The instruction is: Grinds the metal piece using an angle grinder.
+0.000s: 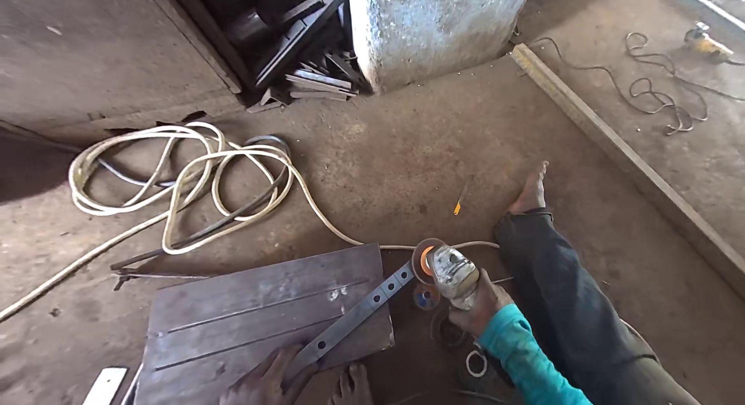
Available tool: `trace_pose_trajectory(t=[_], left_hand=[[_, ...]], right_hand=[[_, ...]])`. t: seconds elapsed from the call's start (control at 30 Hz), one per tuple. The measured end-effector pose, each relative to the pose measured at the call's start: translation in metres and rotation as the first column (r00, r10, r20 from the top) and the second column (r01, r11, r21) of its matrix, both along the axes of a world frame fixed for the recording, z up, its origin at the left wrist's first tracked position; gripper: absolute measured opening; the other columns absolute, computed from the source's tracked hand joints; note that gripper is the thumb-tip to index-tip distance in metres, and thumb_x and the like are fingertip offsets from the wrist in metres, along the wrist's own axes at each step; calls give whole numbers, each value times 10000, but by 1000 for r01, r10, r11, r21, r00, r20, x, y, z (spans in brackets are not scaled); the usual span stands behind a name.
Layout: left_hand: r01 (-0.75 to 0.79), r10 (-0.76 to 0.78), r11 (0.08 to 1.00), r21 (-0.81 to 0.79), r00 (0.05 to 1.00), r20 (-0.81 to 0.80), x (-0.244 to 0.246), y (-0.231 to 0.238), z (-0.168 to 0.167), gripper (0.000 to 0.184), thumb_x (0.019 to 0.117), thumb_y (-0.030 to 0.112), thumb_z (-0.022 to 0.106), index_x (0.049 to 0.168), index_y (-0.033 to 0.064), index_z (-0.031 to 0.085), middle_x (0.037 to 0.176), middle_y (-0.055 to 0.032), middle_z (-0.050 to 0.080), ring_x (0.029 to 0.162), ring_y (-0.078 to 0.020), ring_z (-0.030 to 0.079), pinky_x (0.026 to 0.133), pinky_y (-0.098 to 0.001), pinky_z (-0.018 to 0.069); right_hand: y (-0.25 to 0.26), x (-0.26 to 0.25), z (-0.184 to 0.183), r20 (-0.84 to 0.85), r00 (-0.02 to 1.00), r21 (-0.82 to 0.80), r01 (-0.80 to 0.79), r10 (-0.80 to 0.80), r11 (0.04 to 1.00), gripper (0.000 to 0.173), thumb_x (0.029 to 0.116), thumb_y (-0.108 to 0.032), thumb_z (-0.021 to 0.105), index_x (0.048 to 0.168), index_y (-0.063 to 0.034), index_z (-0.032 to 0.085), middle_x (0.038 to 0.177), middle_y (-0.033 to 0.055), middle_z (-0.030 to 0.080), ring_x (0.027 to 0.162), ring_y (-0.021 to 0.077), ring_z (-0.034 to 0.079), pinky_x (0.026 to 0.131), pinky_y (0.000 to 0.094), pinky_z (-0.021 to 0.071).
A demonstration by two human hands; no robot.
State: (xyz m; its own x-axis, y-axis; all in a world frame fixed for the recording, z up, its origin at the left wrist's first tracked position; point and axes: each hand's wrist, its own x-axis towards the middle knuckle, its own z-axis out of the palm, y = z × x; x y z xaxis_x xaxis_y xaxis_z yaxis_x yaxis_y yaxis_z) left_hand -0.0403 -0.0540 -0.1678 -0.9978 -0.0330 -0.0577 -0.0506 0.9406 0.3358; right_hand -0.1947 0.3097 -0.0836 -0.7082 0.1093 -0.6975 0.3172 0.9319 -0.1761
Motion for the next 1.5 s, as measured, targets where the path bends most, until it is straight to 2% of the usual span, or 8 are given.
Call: trace_pose_trajectory(t=[0.27,0.57,0.73,0.83,1.0,1.13,1.4,1.5], left_hand=[[-29,23,999,-41,989,-148,0,2,-12,545,846,584,624,1039,94,765,895,-145,762,686,-366,743,533,-582,564],[-24,12,999,-48,973,-230,-1,-1,-21,589,865,661,546,1004,135,773,861,-107,760,634,-317,733,484,-532,555],[-22,15,999,-35,982,-186,-1,0,-18,595,870,653,554,1044,128,773,900,-117,765,681,-335,746,527,-560,572],[-30,25,999,-23,982,-185,-2,1,-16,584,867,642,566,1055,131,776,894,-110,766,680,-327,747,528,-562,572],[-21,12,999,-45,983,-183,-2,-1,-18,581,863,635,564,1045,125,774,892,-111,766,669,-334,743,513,-553,567],[-20,11,999,-44,980,-199,-1,-3,-20,579,865,650,549,1025,143,778,898,-104,768,660,-324,741,501,-544,559],[-30,24,999,-38,987,-160,-3,2,-12,533,842,600,628,1047,129,773,929,-113,773,700,-338,752,529,-568,569],[-22,15,999,-43,987,-160,-2,1,-13,546,855,612,612,1048,127,770,936,-113,772,706,-338,753,534,-555,575]], right_hand=[[-64,48,-2,129,928,-238,-313,350,919,1112,718,-518,845,1591,-70,321,1366,181,645,1203,339,667,1021,548,530],[-16,8,-7,-111,994,-19,-11,9,1000,1017,684,-493,877,1485,-33,451,1191,175,722,1121,332,704,985,533,547],[-50,36,-5,-4,983,-112,-183,184,977,1134,677,-509,879,1571,-52,352,1240,166,716,1134,316,706,992,522,556],[-72,48,-5,65,946,-188,-302,319,934,1101,702,-536,835,1572,-71,345,1258,162,704,1145,319,699,987,536,551],[-44,26,-7,-52,986,-112,-165,161,980,1084,666,-508,872,1534,-55,406,1236,159,715,1133,310,704,990,525,552],[-17,-4,-2,-98,995,38,-25,29,999,1026,705,-531,852,1499,-33,436,1223,168,714,1147,324,695,1001,525,539],[-67,34,-1,85,946,-159,-298,313,941,1149,696,-530,847,1605,-92,298,1303,171,685,1176,336,685,1000,554,541],[-61,31,-1,66,956,-138,-274,285,952,1112,698,-531,835,1588,-102,325,1288,159,693,1165,325,690,992,545,546]])
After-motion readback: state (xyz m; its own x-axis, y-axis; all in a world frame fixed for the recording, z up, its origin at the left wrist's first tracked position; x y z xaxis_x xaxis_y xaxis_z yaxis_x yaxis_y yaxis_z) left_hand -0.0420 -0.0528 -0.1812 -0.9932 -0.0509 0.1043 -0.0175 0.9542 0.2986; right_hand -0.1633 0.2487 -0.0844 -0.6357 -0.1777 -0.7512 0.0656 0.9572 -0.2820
